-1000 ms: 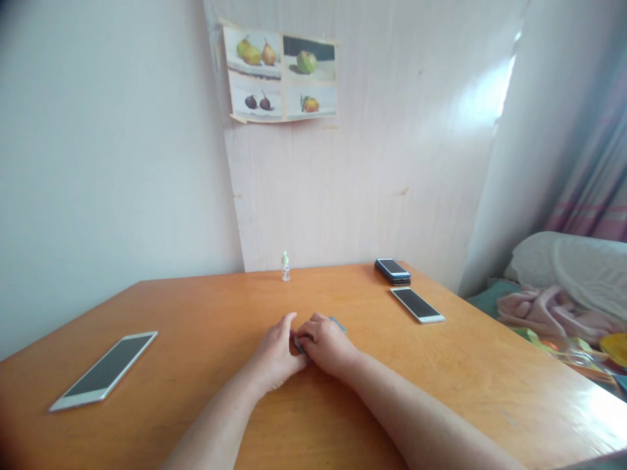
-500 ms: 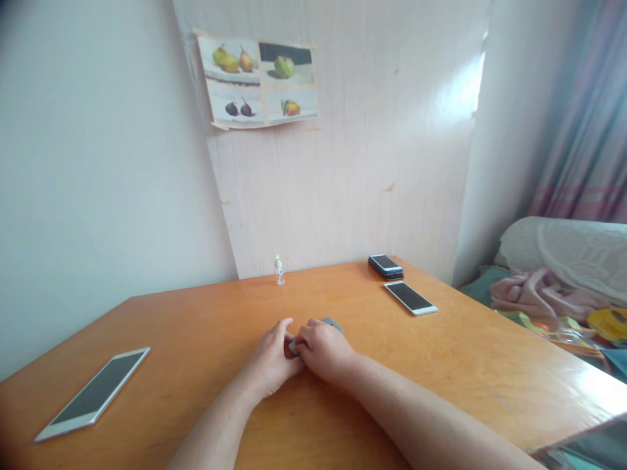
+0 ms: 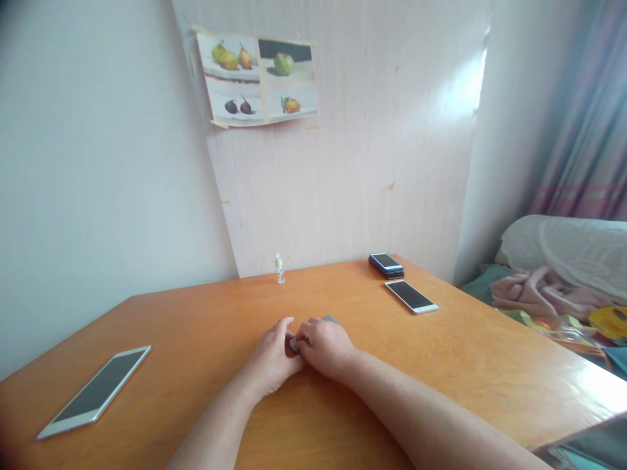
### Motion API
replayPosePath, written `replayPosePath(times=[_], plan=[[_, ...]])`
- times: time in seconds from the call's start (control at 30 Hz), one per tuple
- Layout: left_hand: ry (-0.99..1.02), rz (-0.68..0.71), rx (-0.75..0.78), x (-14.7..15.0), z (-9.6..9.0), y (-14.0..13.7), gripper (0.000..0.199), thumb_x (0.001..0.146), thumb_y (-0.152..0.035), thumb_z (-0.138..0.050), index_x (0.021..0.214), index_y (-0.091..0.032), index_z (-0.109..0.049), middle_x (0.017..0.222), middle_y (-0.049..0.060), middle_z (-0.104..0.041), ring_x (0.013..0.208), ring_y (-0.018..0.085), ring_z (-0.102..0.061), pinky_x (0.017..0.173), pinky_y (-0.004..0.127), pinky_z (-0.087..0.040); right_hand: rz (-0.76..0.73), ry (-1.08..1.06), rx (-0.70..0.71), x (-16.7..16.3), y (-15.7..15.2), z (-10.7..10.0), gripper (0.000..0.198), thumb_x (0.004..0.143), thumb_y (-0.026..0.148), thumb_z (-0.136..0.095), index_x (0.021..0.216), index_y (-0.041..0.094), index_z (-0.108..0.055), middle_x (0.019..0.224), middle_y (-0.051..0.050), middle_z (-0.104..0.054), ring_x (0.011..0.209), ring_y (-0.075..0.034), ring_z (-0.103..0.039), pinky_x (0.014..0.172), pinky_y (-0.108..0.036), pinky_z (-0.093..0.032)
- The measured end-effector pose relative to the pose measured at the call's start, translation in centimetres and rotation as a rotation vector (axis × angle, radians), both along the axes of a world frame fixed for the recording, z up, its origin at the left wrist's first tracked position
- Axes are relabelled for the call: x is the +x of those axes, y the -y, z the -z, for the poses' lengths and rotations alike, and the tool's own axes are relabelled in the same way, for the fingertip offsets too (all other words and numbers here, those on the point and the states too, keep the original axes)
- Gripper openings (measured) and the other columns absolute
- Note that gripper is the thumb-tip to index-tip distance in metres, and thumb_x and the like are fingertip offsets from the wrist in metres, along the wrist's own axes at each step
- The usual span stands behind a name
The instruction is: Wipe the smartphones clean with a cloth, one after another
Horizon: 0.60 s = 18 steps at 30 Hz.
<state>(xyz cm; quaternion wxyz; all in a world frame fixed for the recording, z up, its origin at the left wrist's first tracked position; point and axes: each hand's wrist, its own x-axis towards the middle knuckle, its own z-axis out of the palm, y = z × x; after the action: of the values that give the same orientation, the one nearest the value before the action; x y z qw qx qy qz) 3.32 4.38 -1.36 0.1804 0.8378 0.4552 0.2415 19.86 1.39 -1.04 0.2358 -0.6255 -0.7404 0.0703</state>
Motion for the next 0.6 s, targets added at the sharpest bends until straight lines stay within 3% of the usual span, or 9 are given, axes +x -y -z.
replayPosePath(times=[0.13, 0.2, 0.3, 0.47, 0.6], plan=[[-0.015, -0.006, -0.006, 0.0, -0.2, 0.3, 0.079, 0.067, -0.031, -0.072, 0.138, -0.014, -0.04, 0.12, 0.014, -0.063, 0.113, 0.028, -0.059, 0.097, 0.035, -0.044, 0.278, 0.003, -0.007, 2.9, -1.3, -0.4, 0.021, 0.091, 0.036, -0.054, 0.091, 0.022, -0.07, 0.097, -0.005, -0.07, 0.088, -0.018, -0.062, 0.07, -0.026, -0.038], [-0.018, 0.001, -0.012, 0.1, -0.3, 0.4, 0.082, 0.067, -0.033, -0.073, 0.139, -0.015, -0.039, 0.121, 0.014, -0.063, 0.115, 0.029, -0.058, 0.098, 0.035, -0.044, 0.33, 0.006, -0.002, 3.7, -1.6, -0.5, 0.024, 0.093, 0.036, -0.051, 0.092, 0.021, -0.07, 0.098, -0.008, -0.07, 0.088, -0.019, -0.062, 0.069, -0.027, -0.038], [-0.016, 0.004, -0.013, 0.2, -0.1, 0.3, 0.083, 0.067, -0.033, -0.072, 0.141, -0.014, -0.038, 0.122, 0.015, -0.062, 0.116, 0.03, -0.057, 0.098, 0.037, -0.044, 0.255, 0.004, 0.007, 2.4, -1.2, -0.3, 0.022, 0.092, 0.036, -0.053, 0.093, 0.022, -0.07, 0.098, -0.005, -0.07, 0.088, -0.018, -0.063, 0.071, -0.026, -0.039], [0.007, 0.025, -0.009, 0.2, 0.1, 0.0, 0.08, 0.069, -0.029, -0.069, 0.142, -0.014, -0.037, 0.121, 0.015, -0.064, 0.117, 0.03, -0.057, 0.098, 0.037, -0.044, -0.062, -0.018, 0.013, -0.7, -0.2, 0.1, 0.016, 0.089, 0.031, -0.057, 0.093, 0.027, -0.072, 0.093, -0.001, -0.069, 0.086, -0.015, -0.063, 0.073, -0.023, -0.04], [-0.003, 0.009, -0.025, 0.1, -0.2, 0.3, 0.085, 0.067, -0.033, -0.073, 0.142, -0.015, -0.037, 0.123, 0.015, -0.063, 0.118, 0.031, -0.057, 0.098, 0.037, -0.044, 0.19, 0.0, -0.019, 1.9, -1.2, -0.4, 0.018, 0.089, 0.035, -0.056, 0.092, 0.023, -0.07, 0.096, -0.004, -0.07, 0.088, -0.017, -0.063, 0.07, -0.025, -0.038]])
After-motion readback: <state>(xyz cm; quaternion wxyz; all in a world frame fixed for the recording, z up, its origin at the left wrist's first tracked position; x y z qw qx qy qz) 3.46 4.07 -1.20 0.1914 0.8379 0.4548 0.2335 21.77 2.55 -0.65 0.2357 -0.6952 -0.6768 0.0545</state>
